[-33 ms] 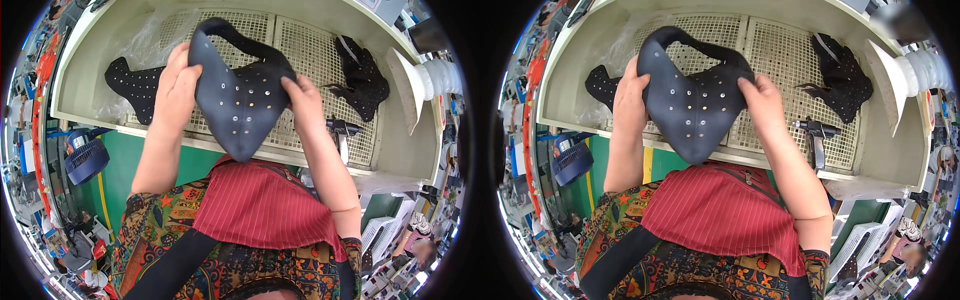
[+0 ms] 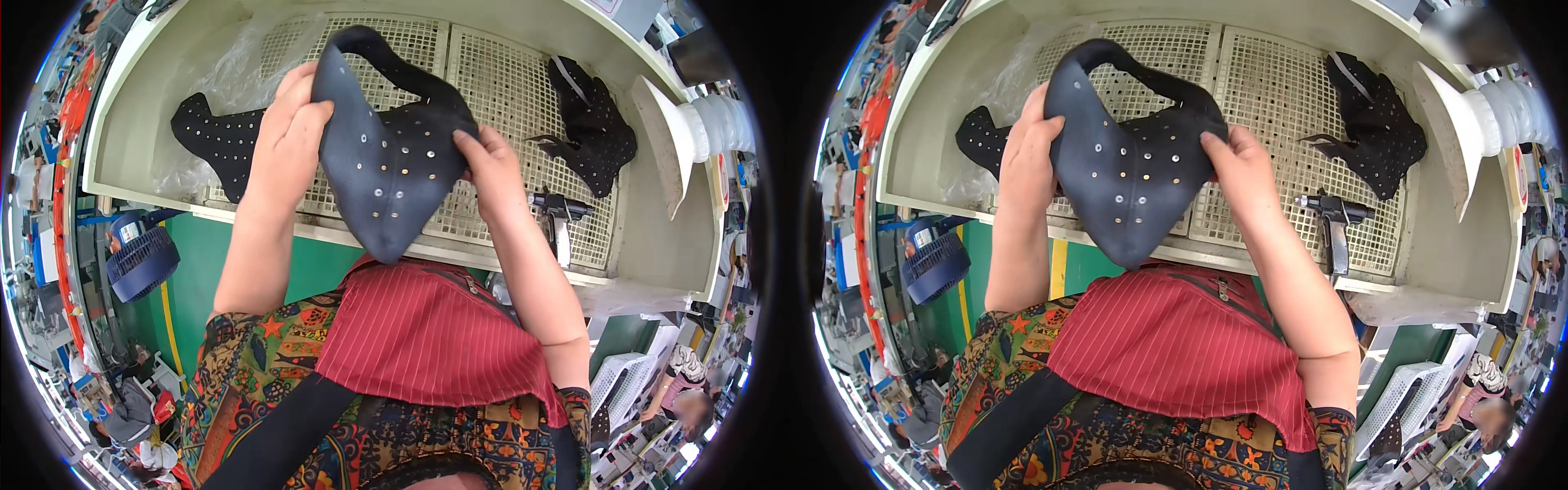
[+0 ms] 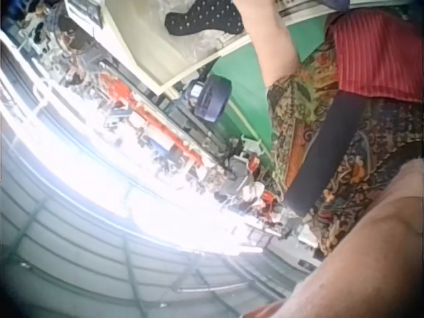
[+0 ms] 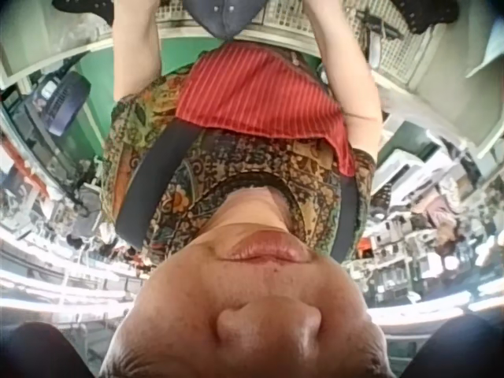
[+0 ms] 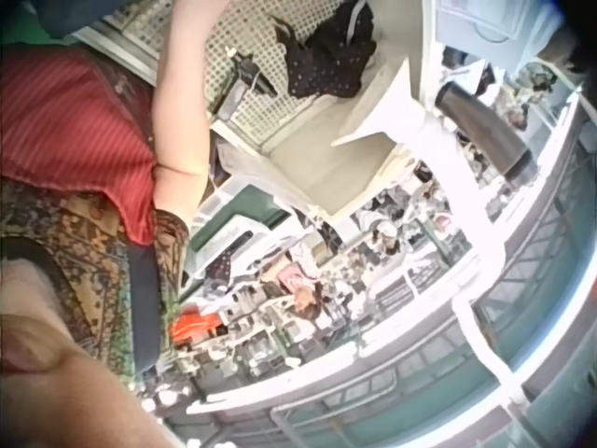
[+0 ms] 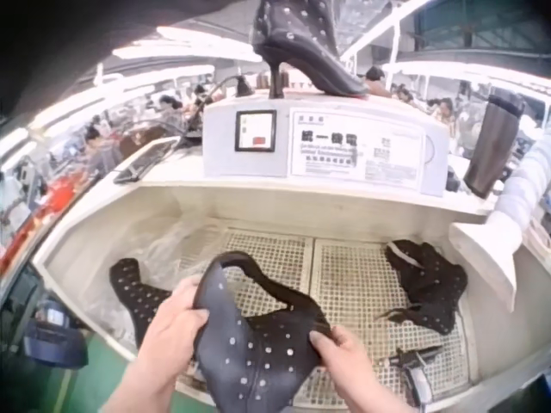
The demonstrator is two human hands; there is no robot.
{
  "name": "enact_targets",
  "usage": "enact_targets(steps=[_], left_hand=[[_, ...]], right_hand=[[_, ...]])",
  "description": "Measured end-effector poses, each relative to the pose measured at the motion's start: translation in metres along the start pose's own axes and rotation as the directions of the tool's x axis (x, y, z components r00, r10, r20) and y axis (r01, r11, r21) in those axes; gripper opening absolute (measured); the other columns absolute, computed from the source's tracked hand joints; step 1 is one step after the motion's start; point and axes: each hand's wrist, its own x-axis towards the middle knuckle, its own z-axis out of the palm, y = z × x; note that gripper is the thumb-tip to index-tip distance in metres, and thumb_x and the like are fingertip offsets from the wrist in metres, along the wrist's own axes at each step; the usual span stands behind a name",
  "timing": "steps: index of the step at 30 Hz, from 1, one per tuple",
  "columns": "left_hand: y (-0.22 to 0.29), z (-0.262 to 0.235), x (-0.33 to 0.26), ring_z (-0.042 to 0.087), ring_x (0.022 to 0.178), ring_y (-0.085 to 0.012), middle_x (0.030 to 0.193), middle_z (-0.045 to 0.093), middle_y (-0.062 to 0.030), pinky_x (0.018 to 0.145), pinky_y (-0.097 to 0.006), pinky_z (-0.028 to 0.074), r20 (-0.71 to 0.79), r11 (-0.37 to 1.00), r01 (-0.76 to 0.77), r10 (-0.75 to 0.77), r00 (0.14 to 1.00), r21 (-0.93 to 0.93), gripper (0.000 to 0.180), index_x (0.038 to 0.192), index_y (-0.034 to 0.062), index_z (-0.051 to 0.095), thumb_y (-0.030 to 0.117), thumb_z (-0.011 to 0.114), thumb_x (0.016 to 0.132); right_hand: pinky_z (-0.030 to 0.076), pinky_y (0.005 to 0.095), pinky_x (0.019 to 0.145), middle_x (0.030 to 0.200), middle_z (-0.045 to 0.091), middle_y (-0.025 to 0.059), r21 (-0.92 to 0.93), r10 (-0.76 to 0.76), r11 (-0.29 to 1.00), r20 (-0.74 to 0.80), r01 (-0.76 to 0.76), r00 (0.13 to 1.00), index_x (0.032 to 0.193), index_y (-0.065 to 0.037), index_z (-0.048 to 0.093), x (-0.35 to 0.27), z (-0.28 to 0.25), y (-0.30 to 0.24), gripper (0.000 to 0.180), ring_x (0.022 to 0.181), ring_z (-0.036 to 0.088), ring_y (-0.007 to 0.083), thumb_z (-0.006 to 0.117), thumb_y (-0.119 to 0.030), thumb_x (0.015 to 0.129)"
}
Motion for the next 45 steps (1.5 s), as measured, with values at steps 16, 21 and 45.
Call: enact_targets(steps=[16, 21, 45], left_hand=[[-0.002, 0.027, 0.016, 0.050, 0.113, -0.0353, 0.123, 0.052, -0.0234, 0.098, -0.037, 0.038, 0.298, 0.950, -0.170, 0.088, 0.951, 0.261, 0.028, 0.100, -0.0074, 0.056, 0.012, 0.043, 0.083], [-0.009, 0.021, 0.017, 0.051, 0.112, -0.0257, 0.130, 0.051, -0.0176, 0.096, -0.031, 0.038, 0.309, 0.939, -0.186, 0.092, 0.947, 0.289, 0.032, 0.106, -0.0092, 0.056, 0.007, 0.044, 0.082], [-0.031, 0.092, 0.095, 0.060, 0.093, -0.0203, 0.101, 0.066, -0.0118, 0.087, -0.031, 0.045, 0.694, 0.918, -0.310, 0.056, 0.718, 0.246, 0.039, 0.111, -0.0025, 0.060, 0.020, 0.042, 0.084]], right_hand=[[0.050, 0.0425, 0.079, 0.101, 0.064, 0.0150, -0.728, -0.555, 0.504, 0.140, 0.465, 0.820, 0.109, -0.005, 0.060, 0.070, 0.029, -0.008, 0.037, 0.092, 0.062, 0.0326, 0.066, -0.030, 0.083], [0.050, 0.0435, 0.073, 0.094, 0.064, 0.0149, -0.758, -0.546, 0.310, 0.352, 0.574, 0.760, 0.100, -0.006, 0.061, 0.078, 0.023, 0.001, 0.019, 0.086, 0.062, 0.0344, 0.060, -0.016, 0.083], [0.049, 0.0420, 0.082, 0.107, 0.064, 0.0137, -0.847, -0.415, 0.466, 0.046, 0.255, 0.909, 0.123, -0.008, 0.054, 0.071, -0.063, 0.020, 0.045, 0.097, 0.062, 0.0321, 0.066, -0.025, 0.083]])
